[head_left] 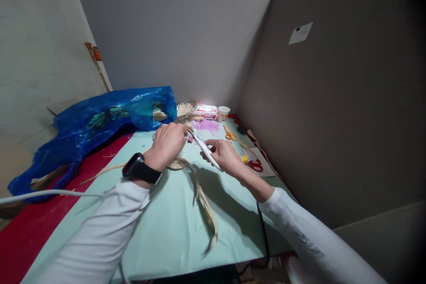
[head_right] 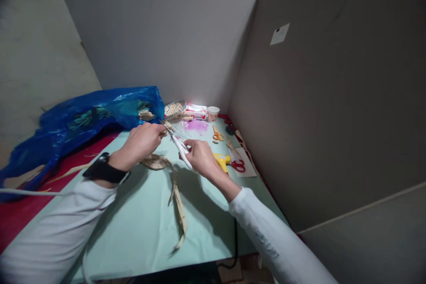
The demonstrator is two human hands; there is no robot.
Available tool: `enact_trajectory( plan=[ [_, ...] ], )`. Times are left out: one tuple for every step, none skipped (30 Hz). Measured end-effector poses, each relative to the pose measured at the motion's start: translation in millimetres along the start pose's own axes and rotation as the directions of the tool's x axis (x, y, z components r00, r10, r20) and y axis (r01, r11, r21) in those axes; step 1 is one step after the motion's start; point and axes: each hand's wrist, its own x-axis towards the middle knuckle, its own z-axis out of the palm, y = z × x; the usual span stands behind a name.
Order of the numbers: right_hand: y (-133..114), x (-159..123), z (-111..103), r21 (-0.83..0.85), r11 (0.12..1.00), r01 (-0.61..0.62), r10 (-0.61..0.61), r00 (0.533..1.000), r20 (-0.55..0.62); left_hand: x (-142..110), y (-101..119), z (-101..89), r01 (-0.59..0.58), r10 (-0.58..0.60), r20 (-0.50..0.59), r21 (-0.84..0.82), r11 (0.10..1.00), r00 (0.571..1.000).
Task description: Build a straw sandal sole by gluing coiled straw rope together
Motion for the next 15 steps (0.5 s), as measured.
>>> enact_trajectory(
  plan=[
    [-1.4, 4.4, -0.7, -0.02, 1.0, -0.009, 0.009, 1.0, -0.029, 4.3, -0.4, 3.9, 0.017, -0.018, -0.016, -0.016, 1.0, 1.0],
    [-3.0, 9.5, -1.4, -0.031, 0.999, -0.018, 0.017, 0.998, -0.055, 9.5, -0.2, 7.8, 0.035, -0.036, -0.028, -0.043, 0.998, 0.999],
    [-4.7, 14.9, -2.2, -0.031, 0.999, -0.027, 0.025, 0.997, -0.074, 15.3, 0.6, 11.5, 0.053, -0.056, -0.036, -0.082, 0.995, 0.998],
    [-6.5, 20.5, -3.0, -0.021, 0.999, -0.036, 0.034, 0.996, -0.084, 21.5, 1.9, 15.0, 0.072, -0.077, -0.038, -0.13, 0.989, 0.996],
    [-8.0, 25.9, -3.9, -0.002, 0.999, -0.045, 0.044, 0.996, -0.082, 27.7, 3.7, 18.1, 0.091, -0.099, -0.035, -0.184, 0.979, 0.994],
    [-9.3, 30.7, -4.7, 0.025, 0.998, -0.053, 0.055, 0.996, -0.072, 33.6, 6.0, 20.7, 0.107, -0.118, -0.03, -0.24, 0.965, 0.993],
    [-10.1, 34.6, -5.4, 0.061, 0.996, -0.061, 0.064, 0.996, -0.054, 38.9, 8.5, 22.7, 0.121, -0.133, -0.021, -0.292, 0.949, 0.991],
    [-10.4, 37.2, -6.1, 0.102, 0.993, -0.067, 0.071, 0.997, -0.032, 43.2, 11.1, 23.8, 0.129, -0.141, -0.01, -0.34, 0.932, 0.99],
    [-10.2, 38.5, -6.8, 0.146, 0.987, -0.071, 0.072, 0.997, -0.008, 46.3, 13.6, 24.2, 0.135, -0.143, 0.006, -0.381, 0.915, 0.99],
    [-9.5, 38.5, -7.5, 0.193, 0.979, -0.072, 0.071, 0.997, 0.013, 48.3, 16.0, 23.7, 0.137, -0.139, 0.025, -0.416, 0.899, 0.99],
    [-8.5, 37.2, -8.5, 0.239, 0.968, -0.071, 0.066, 0.997, 0.031, 49.1, 18.1, 22.7, 0.137, -0.129, 0.048, -0.444, 0.886, 0.99],
    [-7.4, 34.8, -9.7, 0.283, 0.957, -0.068, 0.058, 0.997, 0.043, 48.9, 19.8, 21.1, 0.135, -0.113, 0.074, -0.466, 0.874, 0.991],
    [-6.4, 31.6, -11.2, 0.325, 0.944, -0.064, 0.05, 0.997, 0.051, 47.9, 21.1, 18.9, 0.13, -0.092, 0.102, -0.484, 0.865, 0.991],
    [-5.9, 27.7, -13.1, 0.364, 0.93, -0.056, 0.039, 0.998, 0.052, 46.2, 22.0, 16.2, 0.123, -0.067, 0.13, -0.497, 0.859, 0.989],
    [-5.9, 23.4, -15.3, 0.401, 0.915, -0.043, 0.026, 0.999, 0.047, 44.2, 22.5, 12.7, 0.115, -0.038, 0.159, -0.506, 0.855, 0.986]
  ],
)
